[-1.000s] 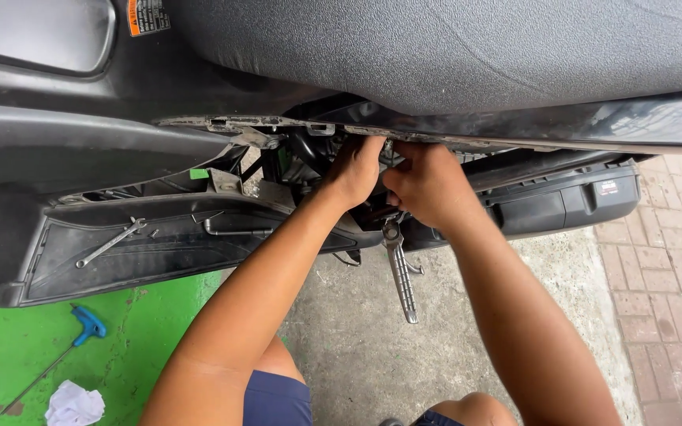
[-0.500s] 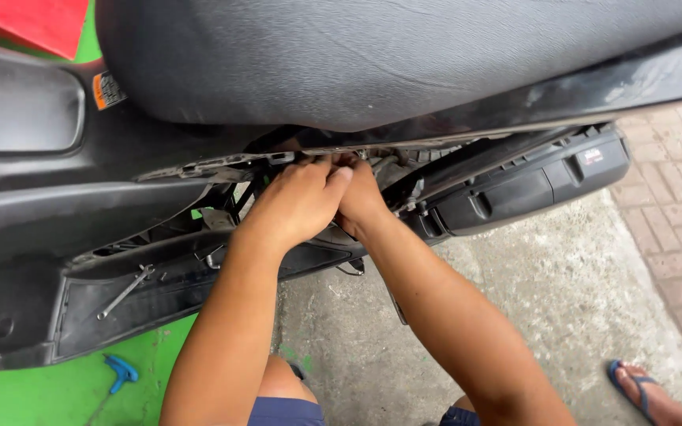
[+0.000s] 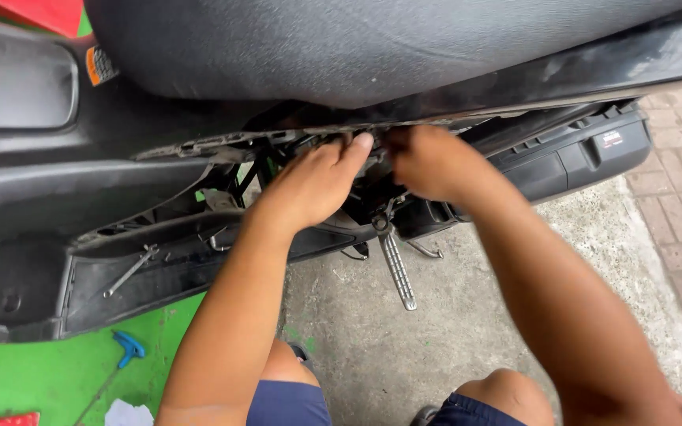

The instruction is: Repairing or maintaining internal components of a scooter by manipulating parts under the side panel

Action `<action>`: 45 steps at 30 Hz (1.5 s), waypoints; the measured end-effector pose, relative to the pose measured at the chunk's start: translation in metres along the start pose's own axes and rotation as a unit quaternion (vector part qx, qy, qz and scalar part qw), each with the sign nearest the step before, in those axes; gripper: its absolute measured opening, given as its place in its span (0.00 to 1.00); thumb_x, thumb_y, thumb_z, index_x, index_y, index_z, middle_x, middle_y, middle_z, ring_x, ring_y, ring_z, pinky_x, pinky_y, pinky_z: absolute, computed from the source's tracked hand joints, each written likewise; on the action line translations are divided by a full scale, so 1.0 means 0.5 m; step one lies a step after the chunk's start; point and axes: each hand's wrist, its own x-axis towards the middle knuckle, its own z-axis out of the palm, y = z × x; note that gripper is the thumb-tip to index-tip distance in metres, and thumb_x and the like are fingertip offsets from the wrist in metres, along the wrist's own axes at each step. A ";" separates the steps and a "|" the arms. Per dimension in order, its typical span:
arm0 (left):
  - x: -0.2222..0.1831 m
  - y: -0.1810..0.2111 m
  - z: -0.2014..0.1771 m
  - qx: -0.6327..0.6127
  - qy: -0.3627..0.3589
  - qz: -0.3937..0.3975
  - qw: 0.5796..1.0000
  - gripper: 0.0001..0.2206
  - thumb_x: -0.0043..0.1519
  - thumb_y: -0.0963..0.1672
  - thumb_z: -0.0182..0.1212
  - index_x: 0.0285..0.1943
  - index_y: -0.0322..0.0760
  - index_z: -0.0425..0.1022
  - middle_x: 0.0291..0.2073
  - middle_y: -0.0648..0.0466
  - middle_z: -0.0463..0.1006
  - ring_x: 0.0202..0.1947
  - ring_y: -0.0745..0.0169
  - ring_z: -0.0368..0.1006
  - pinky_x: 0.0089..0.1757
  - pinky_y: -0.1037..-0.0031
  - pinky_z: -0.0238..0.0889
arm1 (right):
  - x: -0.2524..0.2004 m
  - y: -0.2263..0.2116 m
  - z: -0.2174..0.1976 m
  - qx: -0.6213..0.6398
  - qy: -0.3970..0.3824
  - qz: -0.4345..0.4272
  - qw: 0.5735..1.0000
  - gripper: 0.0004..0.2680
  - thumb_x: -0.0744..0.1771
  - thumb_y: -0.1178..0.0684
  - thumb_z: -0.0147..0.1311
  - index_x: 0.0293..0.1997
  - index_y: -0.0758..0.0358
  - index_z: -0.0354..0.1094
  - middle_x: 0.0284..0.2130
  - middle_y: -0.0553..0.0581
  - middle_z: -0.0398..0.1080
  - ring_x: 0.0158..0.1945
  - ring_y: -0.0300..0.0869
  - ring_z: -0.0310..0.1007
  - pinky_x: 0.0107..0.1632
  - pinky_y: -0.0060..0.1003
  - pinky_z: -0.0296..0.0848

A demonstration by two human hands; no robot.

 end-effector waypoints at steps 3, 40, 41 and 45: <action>0.018 -0.021 0.003 -0.067 -0.040 0.018 0.997 0.37 0.68 0.57 0.25 0.76 0.23 0.54 0.73 0.33 0.57 0.75 0.34 0.49 0.69 0.47 0.39 | -0.005 0.003 -0.026 -0.185 0.006 -0.046 0.982 0.11 0.69 0.52 0.46 0.47 0.64 0.77 0.32 0.71 0.77 0.42 0.69 0.78 0.42 0.63 0.76; 0.093 -0.098 0.039 -0.196 -0.012 0.194 0.961 0.31 0.71 0.53 0.32 0.76 0.28 0.56 0.74 0.36 0.57 0.75 0.37 0.51 0.70 0.48 0.37 | -0.035 -0.020 -0.012 -0.376 0.063 -0.071 0.922 0.11 0.68 0.54 0.45 0.44 0.63 0.77 0.23 0.63 0.77 0.32 0.57 0.82 0.37 0.51 0.81; 0.091 -0.099 0.040 -0.197 -0.012 0.194 0.961 0.31 0.71 0.53 0.32 0.76 0.28 0.56 0.74 0.36 0.57 0.75 0.37 0.51 0.70 0.48 0.37 | -0.029 -0.013 -0.011 -0.377 0.062 -0.071 0.922 0.11 0.68 0.54 0.45 0.44 0.63 0.77 0.23 0.63 0.77 0.32 0.57 0.82 0.37 0.51 0.81; 0.092 -0.104 0.040 -0.196 -0.015 0.186 0.963 0.31 0.71 0.53 0.31 0.76 0.28 0.56 0.74 0.36 0.56 0.75 0.37 0.50 0.70 0.48 0.37 | -0.022 -0.013 -0.013 -0.357 0.042 -0.069 0.931 0.11 0.69 0.54 0.44 0.40 0.64 0.77 0.23 0.64 0.77 0.33 0.58 0.82 0.37 0.53 0.81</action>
